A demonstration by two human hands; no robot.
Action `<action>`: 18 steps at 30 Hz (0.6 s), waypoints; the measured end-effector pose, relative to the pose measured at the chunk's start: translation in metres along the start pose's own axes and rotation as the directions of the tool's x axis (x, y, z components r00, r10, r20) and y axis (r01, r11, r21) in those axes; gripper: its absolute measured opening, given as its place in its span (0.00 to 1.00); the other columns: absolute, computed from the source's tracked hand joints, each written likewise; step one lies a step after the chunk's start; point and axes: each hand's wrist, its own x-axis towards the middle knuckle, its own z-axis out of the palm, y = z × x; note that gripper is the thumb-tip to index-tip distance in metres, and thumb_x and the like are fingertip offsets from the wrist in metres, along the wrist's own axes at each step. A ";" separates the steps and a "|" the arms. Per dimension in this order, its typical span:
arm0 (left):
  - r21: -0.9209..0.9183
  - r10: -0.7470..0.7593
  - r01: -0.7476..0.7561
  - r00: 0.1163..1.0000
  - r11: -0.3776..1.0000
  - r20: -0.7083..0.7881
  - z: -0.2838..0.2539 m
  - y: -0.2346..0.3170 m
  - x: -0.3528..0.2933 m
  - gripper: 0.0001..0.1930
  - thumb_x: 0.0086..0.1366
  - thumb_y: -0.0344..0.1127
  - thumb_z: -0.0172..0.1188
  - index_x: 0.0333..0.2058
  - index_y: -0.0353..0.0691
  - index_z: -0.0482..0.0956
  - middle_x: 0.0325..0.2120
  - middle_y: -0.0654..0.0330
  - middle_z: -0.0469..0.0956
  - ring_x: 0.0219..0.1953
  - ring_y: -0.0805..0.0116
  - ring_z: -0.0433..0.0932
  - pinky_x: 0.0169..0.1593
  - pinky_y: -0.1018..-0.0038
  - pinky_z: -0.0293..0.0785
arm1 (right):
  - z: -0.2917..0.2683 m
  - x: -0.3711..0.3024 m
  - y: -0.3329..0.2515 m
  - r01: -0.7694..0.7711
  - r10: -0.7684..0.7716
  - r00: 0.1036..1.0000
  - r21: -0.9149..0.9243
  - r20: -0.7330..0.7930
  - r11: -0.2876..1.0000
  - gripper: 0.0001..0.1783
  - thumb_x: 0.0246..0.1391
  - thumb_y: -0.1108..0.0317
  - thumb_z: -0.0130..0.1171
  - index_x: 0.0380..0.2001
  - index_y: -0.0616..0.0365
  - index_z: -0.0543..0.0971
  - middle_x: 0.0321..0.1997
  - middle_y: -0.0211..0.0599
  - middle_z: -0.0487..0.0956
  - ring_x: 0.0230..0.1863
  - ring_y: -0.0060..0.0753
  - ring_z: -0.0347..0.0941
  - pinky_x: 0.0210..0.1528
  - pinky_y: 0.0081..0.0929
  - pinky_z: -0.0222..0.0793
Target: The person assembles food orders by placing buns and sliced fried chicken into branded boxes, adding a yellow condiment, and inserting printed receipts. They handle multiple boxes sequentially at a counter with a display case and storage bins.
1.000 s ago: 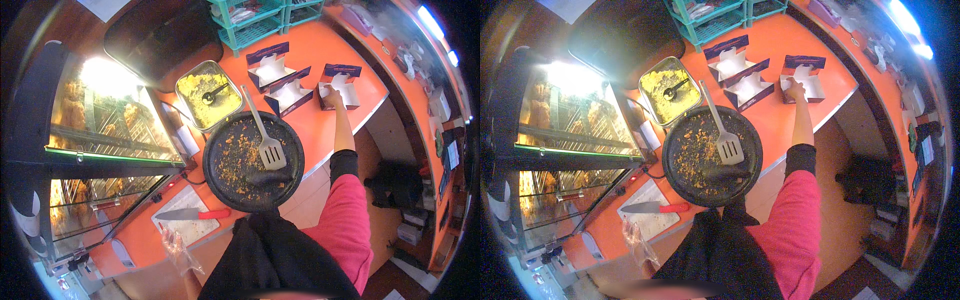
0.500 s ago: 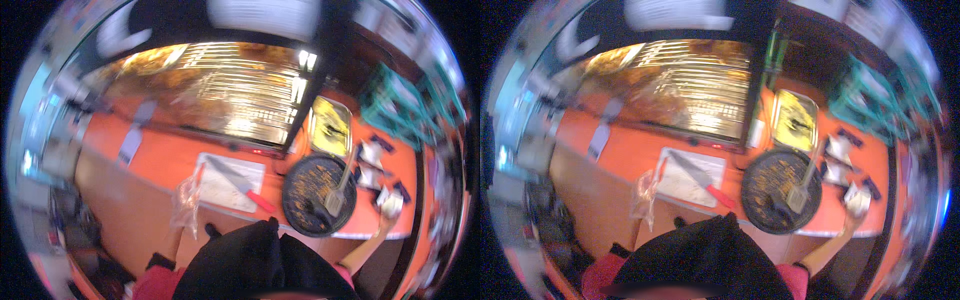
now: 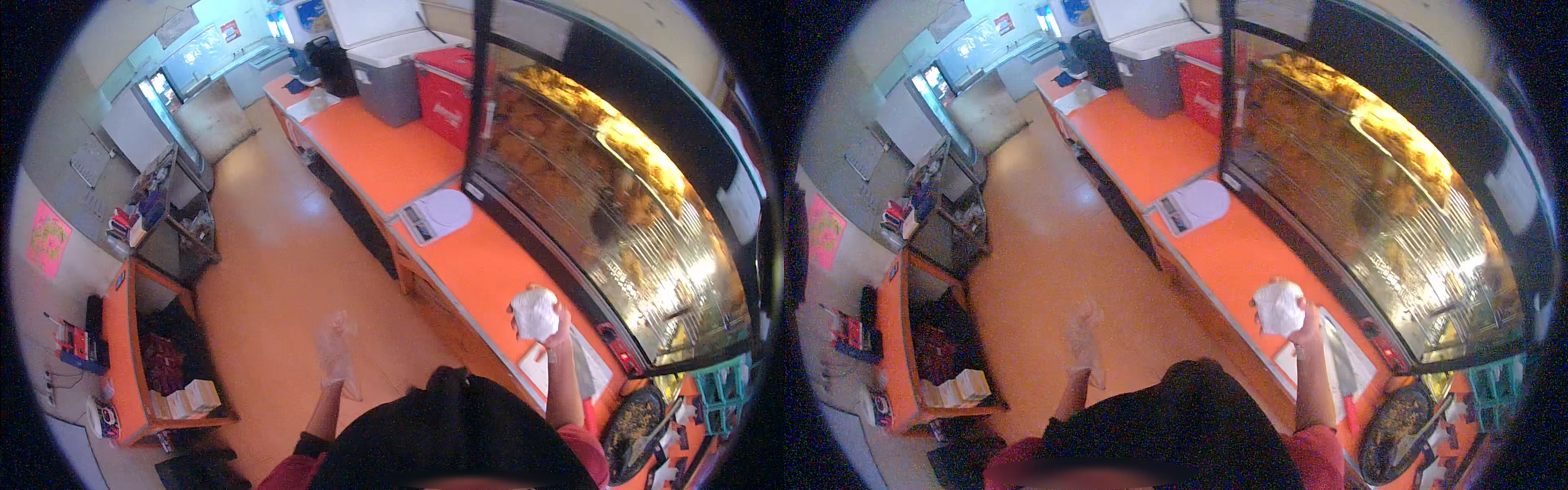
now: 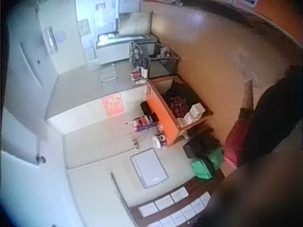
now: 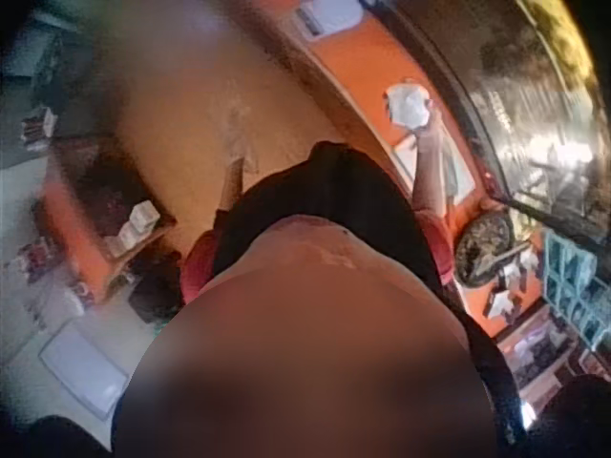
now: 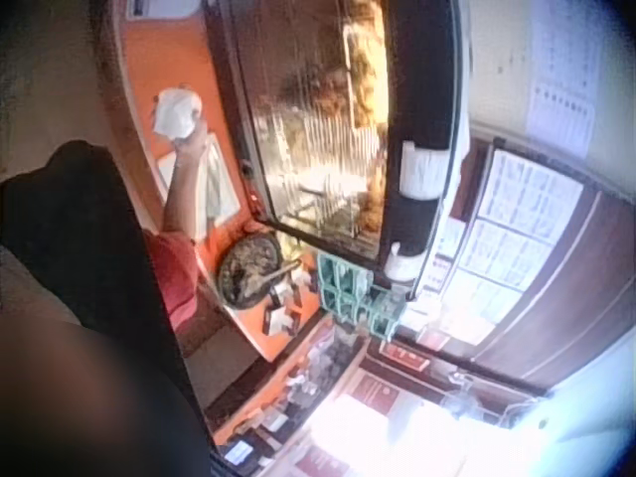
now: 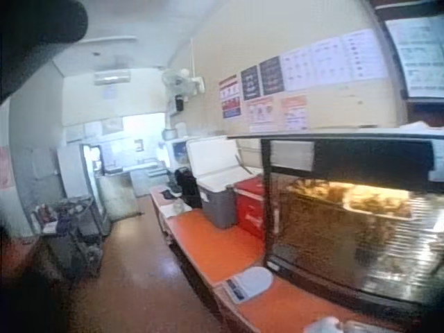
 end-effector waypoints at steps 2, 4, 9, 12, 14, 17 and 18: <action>0.032 -0.049 0.049 0.999 0.998 -0.007 -0.028 -0.006 0.033 0.20 0.57 0.28 0.55 0.49 0.36 0.67 0.49 0.55 0.68 0.51 0.65 0.67 0.55 0.69 0.63 | 0.008 0.057 0.020 0.001 0.003 0.999 0.094 -0.045 0.996 0.40 0.42 0.40 0.55 0.54 0.53 0.60 0.46 0.63 0.68 0.36 0.58 0.73 0.27 0.50 0.75; -0.018 -0.144 0.144 0.989 0.989 -0.008 -0.039 -0.006 0.079 0.21 0.57 0.28 0.54 0.51 0.36 0.65 0.50 0.56 0.67 0.51 0.65 0.67 0.55 0.68 0.63 | 0.011 0.110 0.025 0.004 0.009 0.997 0.177 -0.074 0.984 0.40 0.47 0.37 0.48 0.55 0.54 0.60 0.48 0.60 0.68 0.39 0.57 0.73 0.30 0.50 0.75; -0.499 -0.143 0.137 0.989 0.856 0.028 -0.049 0.028 0.260 0.25 0.57 0.28 0.56 0.54 0.38 0.62 0.51 0.60 0.66 0.49 0.67 0.67 0.55 0.67 0.61 | 0.019 0.270 0.019 -0.014 -0.009 0.995 0.225 0.100 0.974 0.38 0.49 0.40 0.46 0.56 0.56 0.59 0.52 0.62 0.64 0.42 0.62 0.70 0.30 0.62 0.72; 0.016 0.149 -0.149 0.988 0.989 -0.033 -0.056 0.061 0.366 0.24 0.56 0.28 0.57 0.52 0.38 0.64 0.49 0.61 0.67 0.47 0.68 0.68 0.53 0.70 0.63 | 0.027 0.390 0.009 0.068 -0.086 0.979 0.099 0.186 0.993 0.36 0.48 0.44 0.48 0.55 0.56 0.61 0.51 0.60 0.66 0.40 0.62 0.71 0.28 0.59 0.74; 0.061 0.120 -0.116 0.990 0.991 -0.075 -0.069 0.075 0.436 0.23 0.55 0.28 0.57 0.51 0.38 0.65 0.48 0.60 0.68 0.46 0.69 0.68 0.50 0.72 0.65 | 0.036 0.469 0.002 0.162 -0.168 0.985 0.124 0.040 0.979 0.36 0.48 0.44 0.48 0.55 0.56 0.61 0.50 0.56 0.68 0.40 0.60 0.72 0.28 0.56 0.75; 0.197 0.140 -0.110 0.979 0.974 -0.148 -0.099 0.073 0.507 0.21 0.56 0.28 0.57 0.50 0.36 0.67 0.47 0.59 0.69 0.46 0.70 0.68 0.46 0.74 0.67 | 0.057 0.570 -0.013 0.198 -0.205 0.975 0.080 0.082 0.977 0.35 0.48 0.43 0.47 0.55 0.55 0.62 0.49 0.51 0.70 0.40 0.57 0.73 0.28 0.51 0.76; 0.239 0.139 -0.095 0.975 0.966 -0.175 -0.106 0.067 0.527 0.20 0.56 0.28 0.57 0.49 0.36 0.68 0.46 0.58 0.69 0.46 0.70 0.68 0.45 0.75 0.68 | 0.064 0.601 -0.023 0.239 -0.242 0.966 0.045 0.091 0.970 0.35 0.48 0.43 0.47 0.55 0.54 0.62 0.49 0.50 0.70 0.40 0.56 0.73 0.29 0.52 0.75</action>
